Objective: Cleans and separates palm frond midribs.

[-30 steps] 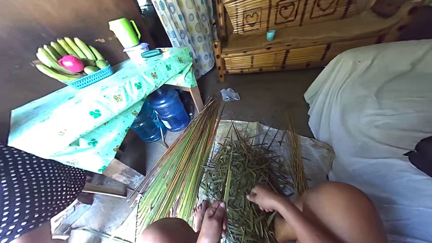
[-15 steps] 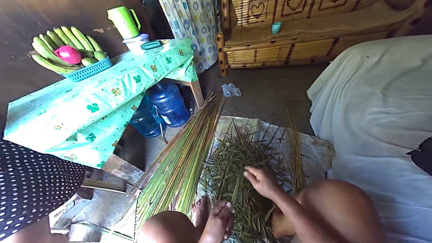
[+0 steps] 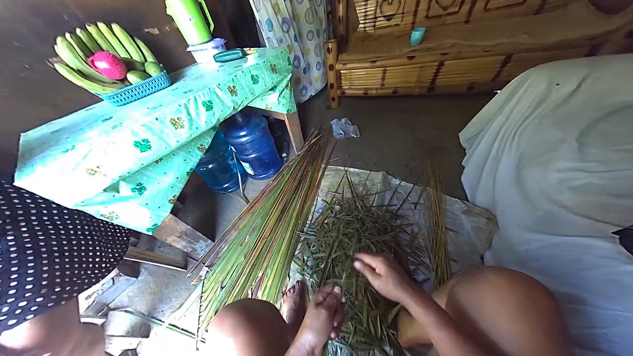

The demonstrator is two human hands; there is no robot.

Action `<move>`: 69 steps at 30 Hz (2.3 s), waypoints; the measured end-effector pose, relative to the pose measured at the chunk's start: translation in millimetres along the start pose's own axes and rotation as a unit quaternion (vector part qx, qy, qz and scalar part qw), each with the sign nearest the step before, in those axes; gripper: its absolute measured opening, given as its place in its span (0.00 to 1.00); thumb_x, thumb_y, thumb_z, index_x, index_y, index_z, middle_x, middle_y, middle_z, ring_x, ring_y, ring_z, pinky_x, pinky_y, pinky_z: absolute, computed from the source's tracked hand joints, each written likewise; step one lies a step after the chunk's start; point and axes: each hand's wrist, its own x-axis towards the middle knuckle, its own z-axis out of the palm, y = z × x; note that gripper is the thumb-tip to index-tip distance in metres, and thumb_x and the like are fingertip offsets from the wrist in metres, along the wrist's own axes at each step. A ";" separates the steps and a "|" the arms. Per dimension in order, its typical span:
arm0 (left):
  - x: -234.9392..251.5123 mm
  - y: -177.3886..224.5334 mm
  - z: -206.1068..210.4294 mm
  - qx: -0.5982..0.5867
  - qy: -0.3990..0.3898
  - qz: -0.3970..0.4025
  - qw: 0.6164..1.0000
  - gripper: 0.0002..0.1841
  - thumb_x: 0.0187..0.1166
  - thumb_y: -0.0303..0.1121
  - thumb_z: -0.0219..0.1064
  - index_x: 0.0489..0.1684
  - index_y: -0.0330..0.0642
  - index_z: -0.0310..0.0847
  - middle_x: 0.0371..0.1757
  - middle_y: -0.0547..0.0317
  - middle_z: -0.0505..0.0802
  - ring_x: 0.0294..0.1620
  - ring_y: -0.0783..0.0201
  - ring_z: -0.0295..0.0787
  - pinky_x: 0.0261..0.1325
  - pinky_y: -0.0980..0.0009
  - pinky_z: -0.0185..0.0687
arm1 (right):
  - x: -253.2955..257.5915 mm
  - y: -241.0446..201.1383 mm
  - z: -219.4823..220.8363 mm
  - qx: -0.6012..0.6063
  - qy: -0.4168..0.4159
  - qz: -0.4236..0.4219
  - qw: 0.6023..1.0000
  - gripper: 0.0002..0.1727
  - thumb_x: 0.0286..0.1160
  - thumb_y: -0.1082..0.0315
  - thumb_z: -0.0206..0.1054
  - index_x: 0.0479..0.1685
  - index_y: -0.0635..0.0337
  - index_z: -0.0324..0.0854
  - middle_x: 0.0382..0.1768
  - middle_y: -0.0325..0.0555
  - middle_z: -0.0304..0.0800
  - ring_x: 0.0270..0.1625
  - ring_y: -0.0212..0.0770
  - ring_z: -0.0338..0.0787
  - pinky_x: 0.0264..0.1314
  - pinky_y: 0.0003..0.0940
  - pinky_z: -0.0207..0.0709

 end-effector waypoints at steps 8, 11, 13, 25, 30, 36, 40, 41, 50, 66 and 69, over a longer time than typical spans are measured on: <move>-4.0 -1.0 -0.4 0.020 -0.049 -0.012 0.999 0.16 0.94 0.33 0.40 0.39 0.45 0.74 0.13 0.74 0.72 0.08 0.81 0.63 0.12 0.86 0.61 | 13.7 10.6 -17.9 0.071 0.087 0.096 0.989 0.21 0.91 0.60 0.53 0.63 0.65 0.86 0.31 0.48 0.87 0.32 0.40 0.83 0.44 0.42 0.79; -7.0 -4.8 0.8 0.026 -0.055 -0.019 0.998 0.16 0.94 0.32 0.39 0.40 0.44 0.74 0.13 0.74 0.72 0.08 0.81 0.63 0.12 0.86 0.61 | 26.5 29.4 -24.9 0.148 0.193 0.137 0.960 0.20 0.92 0.64 0.52 0.63 0.68 0.84 0.24 0.39 0.78 0.22 0.29 0.74 0.29 0.27 0.72; -6.1 -3.9 0.6 0.024 -0.052 -0.019 0.998 0.16 0.94 0.33 0.39 0.40 0.44 0.74 0.13 0.73 0.73 0.08 0.82 0.63 0.12 0.86 0.61 | 25.9 24.6 -29.9 0.215 0.212 0.154 0.941 0.19 0.92 0.65 0.52 0.62 0.68 0.84 0.20 0.34 0.75 0.17 0.25 0.71 0.22 0.21 0.67; -9.8 -7.2 -6.9 0.072 -0.095 -0.004 0.993 0.12 0.91 0.30 0.48 0.46 0.41 0.78 0.26 0.65 0.90 0.23 0.73 0.88 0.29 0.77 0.86 | 1.1 -12.7 -11.0 0.434 0.010 0.172 0.884 0.19 0.94 0.65 0.48 0.60 0.65 0.83 0.18 0.34 0.78 0.14 0.26 0.73 0.16 0.19 0.68; -11.1 -10.3 -4.5 0.051 -0.008 0.012 0.999 0.13 0.92 0.30 0.47 0.40 0.40 0.78 0.18 0.66 0.84 0.15 0.76 0.80 0.21 0.81 0.79 | -13.8 -18.7 -15.6 0.256 -0.054 0.093 0.961 0.17 0.88 0.63 0.54 0.54 0.66 0.85 0.23 0.34 0.79 0.21 0.25 0.75 0.25 0.22 0.71; -7.0 -11.9 -4.3 0.018 0.013 0.027 0.999 0.15 0.93 0.31 0.43 0.40 0.42 0.76 0.11 0.72 0.75 0.08 0.80 0.67 0.13 0.85 0.65 | -11.4 -5.8 3.8 0.047 -0.044 -0.058 0.996 0.20 0.88 0.57 0.56 0.44 0.64 0.89 0.32 0.52 0.89 0.36 0.43 0.87 0.43 0.44 0.80; -7.8 -11.4 -3.8 0.015 0.020 0.026 0.999 0.17 0.94 0.32 0.41 0.40 0.40 0.77 0.11 0.71 0.74 0.07 0.80 0.66 0.12 0.85 0.65 | 7.4 10.4 -7.4 0.032 -0.005 -0.014 0.999 0.20 0.88 0.57 0.56 0.42 0.64 0.88 0.31 0.49 0.87 0.35 0.40 0.84 0.43 0.41 0.77; -7.8 -9.9 -3.6 0.017 0.024 0.021 0.999 0.17 0.94 0.32 0.41 0.41 0.40 0.77 0.11 0.71 0.74 0.07 0.80 0.66 0.12 0.85 0.64 | 9.7 12.3 -7.9 0.032 0.001 -0.005 0.999 0.20 0.88 0.57 0.56 0.43 0.64 0.88 0.32 0.49 0.88 0.36 0.41 0.85 0.45 0.42 0.77; -17.8 -15.8 -7.0 0.042 -0.015 -0.003 0.999 0.16 0.93 0.31 0.43 0.35 0.45 0.75 0.11 0.72 0.73 0.07 0.81 0.63 0.12 0.85 0.59 | 20.9 24.3 -19.9 0.059 0.144 0.057 0.986 0.21 0.89 0.63 0.55 0.65 0.68 0.85 0.41 0.54 0.93 0.41 0.42 0.89 0.53 0.43 0.82; -9.7 -10.3 -2.6 0.006 -0.009 0.006 1.000 0.16 0.93 0.31 0.42 0.37 0.43 0.74 0.12 0.72 0.72 0.07 0.81 0.64 0.12 0.86 0.62 | 1.4 7.0 -7.7 0.001 0.072 -0.013 0.997 0.21 0.87 0.60 0.56 0.53 0.68 0.90 0.42 0.57 0.94 0.47 0.51 0.93 0.56 0.53 0.83; -12.3 -12.3 -2.5 0.016 -0.009 -0.001 1.000 0.16 0.94 0.31 0.42 0.37 0.43 0.74 0.12 0.72 0.72 0.07 0.81 0.63 0.11 0.85 0.62 | 15.5 25.0 -21.9 0.046 0.117 0.077 0.989 0.21 0.91 0.61 0.53 0.65 0.66 0.85 0.41 0.54 0.91 0.41 0.45 0.88 0.53 0.46 0.81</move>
